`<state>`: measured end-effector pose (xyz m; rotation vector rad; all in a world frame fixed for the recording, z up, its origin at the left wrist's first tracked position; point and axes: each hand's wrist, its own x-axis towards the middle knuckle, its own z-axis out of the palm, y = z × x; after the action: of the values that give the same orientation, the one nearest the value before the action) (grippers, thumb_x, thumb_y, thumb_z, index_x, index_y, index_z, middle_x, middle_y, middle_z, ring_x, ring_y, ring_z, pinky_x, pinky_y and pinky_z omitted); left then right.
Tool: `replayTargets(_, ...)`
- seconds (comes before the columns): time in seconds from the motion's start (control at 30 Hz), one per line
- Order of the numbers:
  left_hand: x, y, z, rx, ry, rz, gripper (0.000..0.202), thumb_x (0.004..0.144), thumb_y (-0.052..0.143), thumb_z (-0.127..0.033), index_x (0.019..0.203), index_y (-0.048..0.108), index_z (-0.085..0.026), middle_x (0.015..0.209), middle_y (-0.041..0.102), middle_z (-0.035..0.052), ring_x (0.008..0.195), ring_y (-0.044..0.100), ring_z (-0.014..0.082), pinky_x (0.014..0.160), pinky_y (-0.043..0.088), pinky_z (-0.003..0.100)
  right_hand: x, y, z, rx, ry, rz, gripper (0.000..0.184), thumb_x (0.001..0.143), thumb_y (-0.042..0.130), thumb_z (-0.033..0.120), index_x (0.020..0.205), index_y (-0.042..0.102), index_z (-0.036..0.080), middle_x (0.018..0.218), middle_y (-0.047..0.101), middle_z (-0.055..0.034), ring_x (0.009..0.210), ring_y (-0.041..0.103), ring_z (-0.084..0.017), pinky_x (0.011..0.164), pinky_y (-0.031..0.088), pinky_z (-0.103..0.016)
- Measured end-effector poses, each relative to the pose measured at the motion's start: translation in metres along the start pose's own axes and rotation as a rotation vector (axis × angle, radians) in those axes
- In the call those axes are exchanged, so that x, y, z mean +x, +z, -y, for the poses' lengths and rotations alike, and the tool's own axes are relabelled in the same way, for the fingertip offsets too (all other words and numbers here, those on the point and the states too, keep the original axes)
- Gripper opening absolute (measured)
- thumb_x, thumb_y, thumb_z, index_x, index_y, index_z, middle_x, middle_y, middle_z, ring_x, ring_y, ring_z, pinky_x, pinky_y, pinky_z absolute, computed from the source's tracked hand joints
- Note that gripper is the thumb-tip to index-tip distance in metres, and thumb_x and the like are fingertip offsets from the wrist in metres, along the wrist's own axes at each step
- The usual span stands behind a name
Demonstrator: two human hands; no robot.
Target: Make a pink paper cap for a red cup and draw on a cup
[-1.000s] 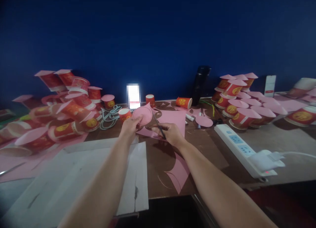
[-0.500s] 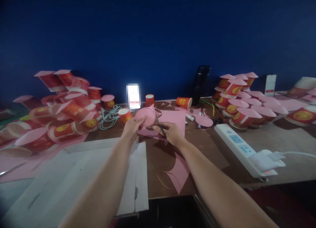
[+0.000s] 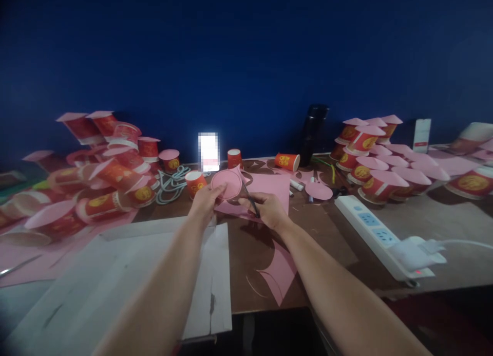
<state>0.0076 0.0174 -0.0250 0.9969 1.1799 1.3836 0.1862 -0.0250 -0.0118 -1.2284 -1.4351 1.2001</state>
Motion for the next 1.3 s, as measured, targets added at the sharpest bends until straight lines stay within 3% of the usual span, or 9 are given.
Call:
replayTargets(0.33, -0.0006, -0.0002, -0.0011, -0.009, 0.009, 0.010, 0.041, 0.053, 0.077, -0.046, 0.071, 0.064, -0.012, 0.054, 0.051, -0.0016, 0.047, 0.040, 0.0066, 0.047, 0.032, 0.021, 0.0021, -0.0013, -0.0037, 0.026, -0.011, 0.005, 0.057, 0.059, 0.075, 0.053, 0.100, 0.071, 0.012, 0.052, 0.051, 0.0029, 0.047, 0.044, -0.008, 0.047, 0.039, -0.023)
replayTargets(0.5, 0.0002, -0.0004, 0.0004, -0.057, -0.007, 0.009, 0.043, 0.050, 0.078, -0.046, 0.072, 0.063, -0.012, 0.056, 0.054, -0.0004, 0.050, 0.047, 0.0090, 0.051, 0.039, 0.023, 0.0023, -0.0008, -0.0044, 0.054, 0.009, 0.014, 0.056, 0.059, 0.075, 0.050, 0.100, 0.071, 0.012, 0.052, 0.051, 0.0035, 0.046, 0.044, -0.007, 0.045, 0.039, -0.022)
replayTargets(0.93, 0.0000, -0.0015, -0.0019, -0.064, 0.021, -0.038, 0.042, 0.051, 0.077, -0.047, 0.067, 0.060, -0.013, 0.054, 0.050, -0.0026, 0.048, 0.043, 0.0068, 0.051, 0.039, 0.022, 0.0021, 0.0000, -0.0051, 0.064, 0.032, 0.020, 0.060, 0.055, 0.077, 0.051, 0.099, 0.071, 0.011, 0.051, 0.052, 0.0033, 0.044, 0.045, -0.007, 0.044, 0.038, -0.022)
replayTargets(1.3, -0.0006, -0.0028, -0.0024, 0.090, 0.059, -0.029, 0.038, 0.056, 0.073, -0.048, 0.062, 0.058, -0.014, 0.048, 0.043, -0.0041, 0.045, 0.038, 0.0069, 0.047, 0.033, 0.022, 0.0033, 0.0004, -0.0083, 0.033, -0.010, 0.019, 0.055, 0.059, 0.076, 0.051, 0.099, 0.071, 0.014, 0.053, 0.053, 0.0033, 0.047, 0.046, -0.008, 0.046, 0.037, -0.022)
